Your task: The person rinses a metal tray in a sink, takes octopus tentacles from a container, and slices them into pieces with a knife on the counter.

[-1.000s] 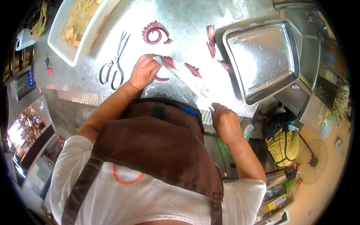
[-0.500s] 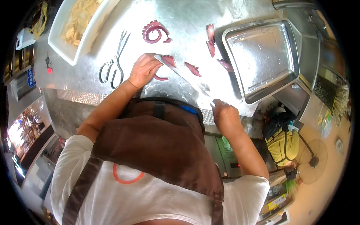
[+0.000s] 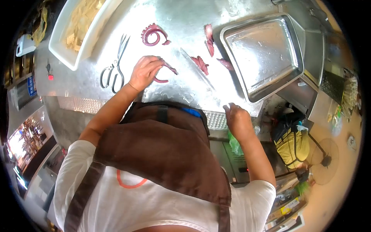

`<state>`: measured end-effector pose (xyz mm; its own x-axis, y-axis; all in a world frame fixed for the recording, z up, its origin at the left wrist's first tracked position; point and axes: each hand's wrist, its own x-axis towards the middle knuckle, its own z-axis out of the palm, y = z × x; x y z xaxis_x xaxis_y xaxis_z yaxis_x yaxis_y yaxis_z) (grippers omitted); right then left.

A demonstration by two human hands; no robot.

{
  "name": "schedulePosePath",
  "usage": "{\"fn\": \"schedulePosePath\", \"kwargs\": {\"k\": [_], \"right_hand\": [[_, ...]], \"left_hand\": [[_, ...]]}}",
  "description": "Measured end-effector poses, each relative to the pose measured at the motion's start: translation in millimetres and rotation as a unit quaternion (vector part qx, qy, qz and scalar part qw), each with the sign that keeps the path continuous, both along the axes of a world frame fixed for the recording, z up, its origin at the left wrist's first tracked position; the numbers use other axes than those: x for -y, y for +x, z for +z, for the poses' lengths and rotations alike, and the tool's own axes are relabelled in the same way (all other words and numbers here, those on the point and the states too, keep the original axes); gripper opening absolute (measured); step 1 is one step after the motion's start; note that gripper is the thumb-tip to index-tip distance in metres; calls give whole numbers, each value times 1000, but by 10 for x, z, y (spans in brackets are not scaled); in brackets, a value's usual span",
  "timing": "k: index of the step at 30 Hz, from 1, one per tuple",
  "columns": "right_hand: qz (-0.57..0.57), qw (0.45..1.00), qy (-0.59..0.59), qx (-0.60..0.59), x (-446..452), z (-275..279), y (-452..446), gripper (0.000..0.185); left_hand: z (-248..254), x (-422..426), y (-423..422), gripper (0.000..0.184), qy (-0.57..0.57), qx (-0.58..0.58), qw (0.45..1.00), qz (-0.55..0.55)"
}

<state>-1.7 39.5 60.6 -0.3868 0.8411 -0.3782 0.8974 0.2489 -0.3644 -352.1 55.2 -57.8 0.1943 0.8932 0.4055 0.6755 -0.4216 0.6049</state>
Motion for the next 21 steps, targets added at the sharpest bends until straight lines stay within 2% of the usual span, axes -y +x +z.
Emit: {"fn": "schedulePosePath", "kwargs": {"k": [2, 3, 6, 8, 12, 14, 17, 21], "right_hand": [[-14, 997, -9, -75, 30, -4, 12, 18], [-28, 997, -29, -69, 37, 25, -32, 20], [-64, 988, 16, -141, 65, 39, -155, 21], [-101, 987, -1, -128, 29, 120, -243, 21], [-106, 972, 116, -174, -163, 88, -406, 29], [-133, 973, 109, -154, -300, 41, -588, 35], [-90, 965, 181, -165, -545, -201, -808, 46], [-63, 971, 192, -127, -802, -346, -1149, 49]], "left_hand": [[19, -25, 8, 18, 2, -11, 1000, -5], [44, -25, 13, 21, -14, -9, 1000, 1], [158, 14, 52, 29, -34, -22, 998, 41], [240, 5, 95, 38, -41, -42, 993, 99], [221, 27, 80, 38, -117, -76, 988, 62], [207, 46, 93, 34, -86, -78, 991, 69], [249, 99, 112, 23, -216, 87, 967, 102], [486, 219, 141, 21, -139, 120, 976, 116]]}}
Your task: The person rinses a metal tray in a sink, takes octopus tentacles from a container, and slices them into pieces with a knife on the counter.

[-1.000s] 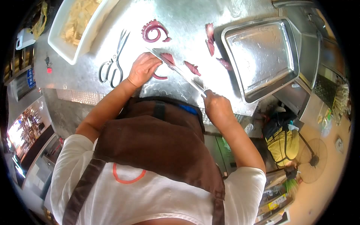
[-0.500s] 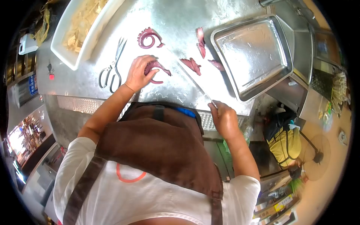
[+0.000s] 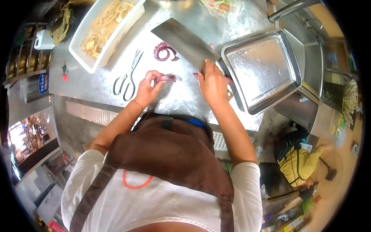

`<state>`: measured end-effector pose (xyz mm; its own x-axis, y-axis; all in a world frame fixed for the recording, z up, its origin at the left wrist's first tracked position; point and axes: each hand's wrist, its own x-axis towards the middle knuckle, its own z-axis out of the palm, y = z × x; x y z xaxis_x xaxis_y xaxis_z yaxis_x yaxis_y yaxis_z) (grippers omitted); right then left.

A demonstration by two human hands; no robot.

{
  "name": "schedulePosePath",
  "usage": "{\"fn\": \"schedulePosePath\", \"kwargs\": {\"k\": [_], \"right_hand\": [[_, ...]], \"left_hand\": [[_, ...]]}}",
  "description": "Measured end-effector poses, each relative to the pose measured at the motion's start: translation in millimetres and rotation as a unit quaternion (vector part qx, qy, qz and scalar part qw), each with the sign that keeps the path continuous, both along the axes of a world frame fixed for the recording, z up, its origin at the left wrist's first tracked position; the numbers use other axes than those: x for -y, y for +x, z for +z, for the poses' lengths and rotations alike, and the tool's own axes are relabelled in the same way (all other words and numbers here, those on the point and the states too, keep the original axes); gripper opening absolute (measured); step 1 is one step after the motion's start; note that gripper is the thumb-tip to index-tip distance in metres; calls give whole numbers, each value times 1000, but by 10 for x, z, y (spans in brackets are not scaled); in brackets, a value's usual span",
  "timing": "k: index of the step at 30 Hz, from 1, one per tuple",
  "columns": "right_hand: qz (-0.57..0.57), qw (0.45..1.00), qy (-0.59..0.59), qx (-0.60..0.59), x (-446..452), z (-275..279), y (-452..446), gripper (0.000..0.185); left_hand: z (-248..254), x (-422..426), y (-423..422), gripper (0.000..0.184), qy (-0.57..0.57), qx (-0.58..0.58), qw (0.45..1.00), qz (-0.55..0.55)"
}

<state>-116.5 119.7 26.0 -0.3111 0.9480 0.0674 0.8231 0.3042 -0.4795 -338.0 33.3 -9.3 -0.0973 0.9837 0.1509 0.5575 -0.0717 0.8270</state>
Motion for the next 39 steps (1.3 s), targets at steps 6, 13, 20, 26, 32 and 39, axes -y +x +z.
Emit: {"fn": "schedulePosePath", "kwargs": {"k": [6, 13, 20, 26, 32, 39], "right_hand": [[20, 999, 25, 30, -295, -319, -346, 50], [144, 969, 181, -84, -56, -273, -418, 42], [196, 970, 32, -143, 432, -87, -661, 21], [199, 979, 39, -32, 573, -204, -635, 18], [37, 988, 143, -44, 73, -471, -87, 40], [33, 967, 167, 189, -209, -546, 34, 48]], "left_hand": [[206, -16, -21, 16, -103, 221, 968, 57], [311, -63, -88, 17, -196, 355, 911, 79], [267, -13, -134, 15, -235, 427, 873, 3], [324, -37, -208, 17, -343, 318, 882, -54], [-17, 13, -209, 18, -226, 270, 935, -29], [-217, -18, -244, 30, -102, 22, 994, 9]]}}
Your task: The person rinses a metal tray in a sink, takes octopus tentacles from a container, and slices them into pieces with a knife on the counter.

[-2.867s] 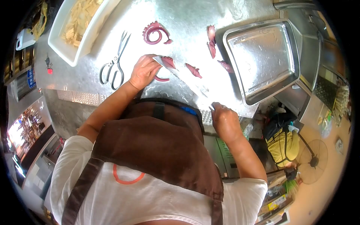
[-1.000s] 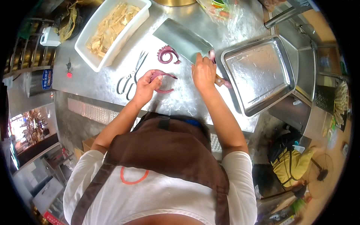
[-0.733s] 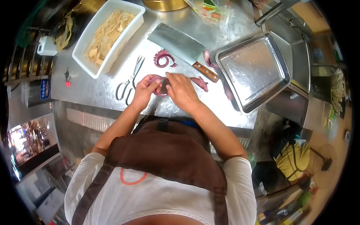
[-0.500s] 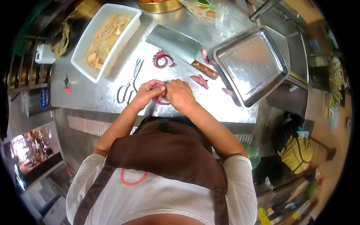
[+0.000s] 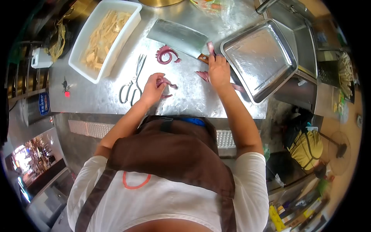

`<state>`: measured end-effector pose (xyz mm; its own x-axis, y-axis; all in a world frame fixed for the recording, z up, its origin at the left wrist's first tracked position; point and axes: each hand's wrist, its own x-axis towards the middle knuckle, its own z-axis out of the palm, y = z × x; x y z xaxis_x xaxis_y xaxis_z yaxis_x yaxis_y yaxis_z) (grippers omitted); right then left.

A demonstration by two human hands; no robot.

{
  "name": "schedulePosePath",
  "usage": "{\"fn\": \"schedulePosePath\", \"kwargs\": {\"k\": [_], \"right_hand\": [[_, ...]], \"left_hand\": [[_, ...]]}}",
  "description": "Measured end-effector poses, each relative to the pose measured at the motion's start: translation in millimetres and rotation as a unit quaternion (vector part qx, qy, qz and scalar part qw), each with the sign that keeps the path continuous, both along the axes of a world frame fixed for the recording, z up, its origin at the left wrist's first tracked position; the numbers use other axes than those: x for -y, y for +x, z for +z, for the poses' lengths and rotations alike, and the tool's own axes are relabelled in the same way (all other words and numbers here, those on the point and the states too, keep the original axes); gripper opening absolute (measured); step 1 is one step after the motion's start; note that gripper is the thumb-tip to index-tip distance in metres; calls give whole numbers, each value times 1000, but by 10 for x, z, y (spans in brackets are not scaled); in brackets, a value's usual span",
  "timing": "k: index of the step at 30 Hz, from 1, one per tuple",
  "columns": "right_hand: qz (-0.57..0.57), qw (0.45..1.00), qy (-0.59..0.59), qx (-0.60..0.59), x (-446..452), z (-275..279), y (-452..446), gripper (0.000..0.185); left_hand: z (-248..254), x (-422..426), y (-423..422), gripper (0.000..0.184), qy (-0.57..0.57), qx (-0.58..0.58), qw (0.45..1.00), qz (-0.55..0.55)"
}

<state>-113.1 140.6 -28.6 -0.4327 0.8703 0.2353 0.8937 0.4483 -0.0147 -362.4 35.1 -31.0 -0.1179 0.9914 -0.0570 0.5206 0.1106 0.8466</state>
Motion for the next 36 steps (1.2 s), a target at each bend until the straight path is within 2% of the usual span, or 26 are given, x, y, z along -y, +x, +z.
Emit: {"fn": "schedulePosePath", "kwargs": {"k": [2, 3, 4, 5, 6, 8, 9, 10, 11, 14, 15, 18, 27, 36], "right_hand": [[-39, 991, -125, -21, -78, 23, -23, 44], [-35, 994, -94, -42, -67, 31, -45, 36], [-30, 994, -97, -41, -60, 48, -51, 36], [-28, 993, -92, -64, -47, 151, -65, 34], [-28, 992, -88, -87, -10, 268, -72, 31], [-27, 993, -72, -95, 72, 469, -112, 29], [-18, 989, -62, -136, 139, 531, -112, 30], [-9, 983, -54, -176, 237, 585, -94, 30], [-39, 971, -120, -201, 346, 637, -65, 25], [-76, 921, -258, -280, 815, 871, -13, 26], [-116, 886, -334, -300, 971, 923, 0, 27], [-137, 841, -397, -342, 1343, 995, 16, 25], [-108, 871, -406, -255, 1548, 958, 46, 21], [-65, 879, -398, -256, 1515, 827, 86, 20]], "left_hand": [[39, 45, 1, 32, -4, -2, 1000, 2], [85, 49, -4, 32, 12, -107, 994, -25], [95, 61, -14, 32, 26, -211, 976, -52], [67, 62, -37, 31, 74, -230, 969, -52], [78, 75, -45, 31, 68, -229, 970, -50], [102, 55, -52, 30, 189, -228, 953, -58], [52, 51, -77, 27, 231, -211, 945, -99], [-1, 56, -72, 27, 229, -207, 946, -99], [-41, 45, -74, 25, 242, -192, 944, -115], [-136, 7, -101, 21, 253, -171, 944, -126], [-157, -2, -106, 19, 249, -165, 947, -123], [-196, -13, -120, 17, 269, -173, 939, -129], [-236, 17, -120, 14, 272, -182, 937, -123], [-262, 24, -129, 13, 266, -158, 943, -126]]}}
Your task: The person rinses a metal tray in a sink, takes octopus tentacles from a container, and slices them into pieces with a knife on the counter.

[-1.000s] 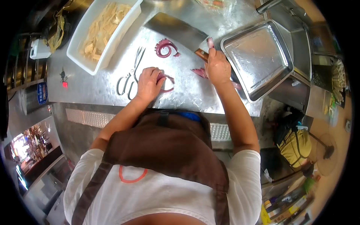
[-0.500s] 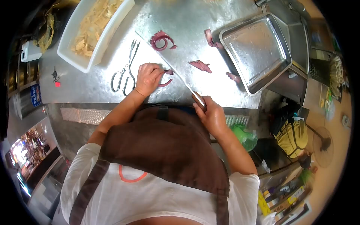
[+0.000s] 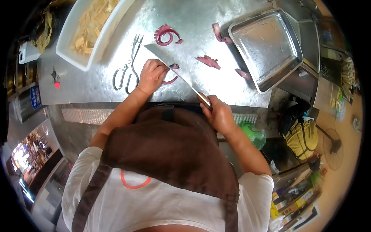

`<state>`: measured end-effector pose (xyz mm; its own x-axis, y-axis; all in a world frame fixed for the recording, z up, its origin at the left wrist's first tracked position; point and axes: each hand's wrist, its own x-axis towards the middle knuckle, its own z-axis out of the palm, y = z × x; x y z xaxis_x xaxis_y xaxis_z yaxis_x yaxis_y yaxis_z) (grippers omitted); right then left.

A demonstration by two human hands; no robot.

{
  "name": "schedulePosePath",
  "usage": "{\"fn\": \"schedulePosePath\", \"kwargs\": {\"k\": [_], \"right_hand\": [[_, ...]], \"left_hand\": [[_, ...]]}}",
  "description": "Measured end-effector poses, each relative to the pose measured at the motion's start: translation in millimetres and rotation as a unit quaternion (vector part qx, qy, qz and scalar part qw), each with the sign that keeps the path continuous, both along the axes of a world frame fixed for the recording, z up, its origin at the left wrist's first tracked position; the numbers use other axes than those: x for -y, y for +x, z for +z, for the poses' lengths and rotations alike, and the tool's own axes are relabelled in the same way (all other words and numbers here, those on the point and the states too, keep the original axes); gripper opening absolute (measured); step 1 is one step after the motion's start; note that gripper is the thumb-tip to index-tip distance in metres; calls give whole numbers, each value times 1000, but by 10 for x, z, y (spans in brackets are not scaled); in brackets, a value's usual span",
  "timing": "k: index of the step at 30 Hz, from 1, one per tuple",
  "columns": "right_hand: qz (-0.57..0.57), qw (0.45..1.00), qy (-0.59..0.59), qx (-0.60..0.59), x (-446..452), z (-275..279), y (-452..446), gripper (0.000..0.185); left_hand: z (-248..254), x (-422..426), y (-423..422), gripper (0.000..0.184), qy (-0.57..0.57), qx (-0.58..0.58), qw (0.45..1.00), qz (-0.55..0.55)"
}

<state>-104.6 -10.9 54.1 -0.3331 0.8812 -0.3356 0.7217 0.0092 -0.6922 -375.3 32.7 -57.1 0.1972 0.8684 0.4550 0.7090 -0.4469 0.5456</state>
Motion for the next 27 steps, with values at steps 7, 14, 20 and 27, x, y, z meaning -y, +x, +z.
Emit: {"fn": "schedulePosePath", "kwargs": {"k": [7, 14, 20, 27], "right_hand": [[54, 998, 14, 34, -115, -71, -98, 24], [81, 995, 30, 58, -266, -170, -296, 25], [28, 998, 45, 37, -238, -59, 8, 24], [-119, 992, 36, -32, -463, 176, 94, 27]], "left_hand": [[9, -43, -23, 16, -2, -16, 999, -39], [-20, -41, -68, 18, -14, -5, 998, -57], [72, -10, -76, 20, -79, 41, 996, -31], [295, 140, 6, 60, -157, -19, 983, 97]]}}
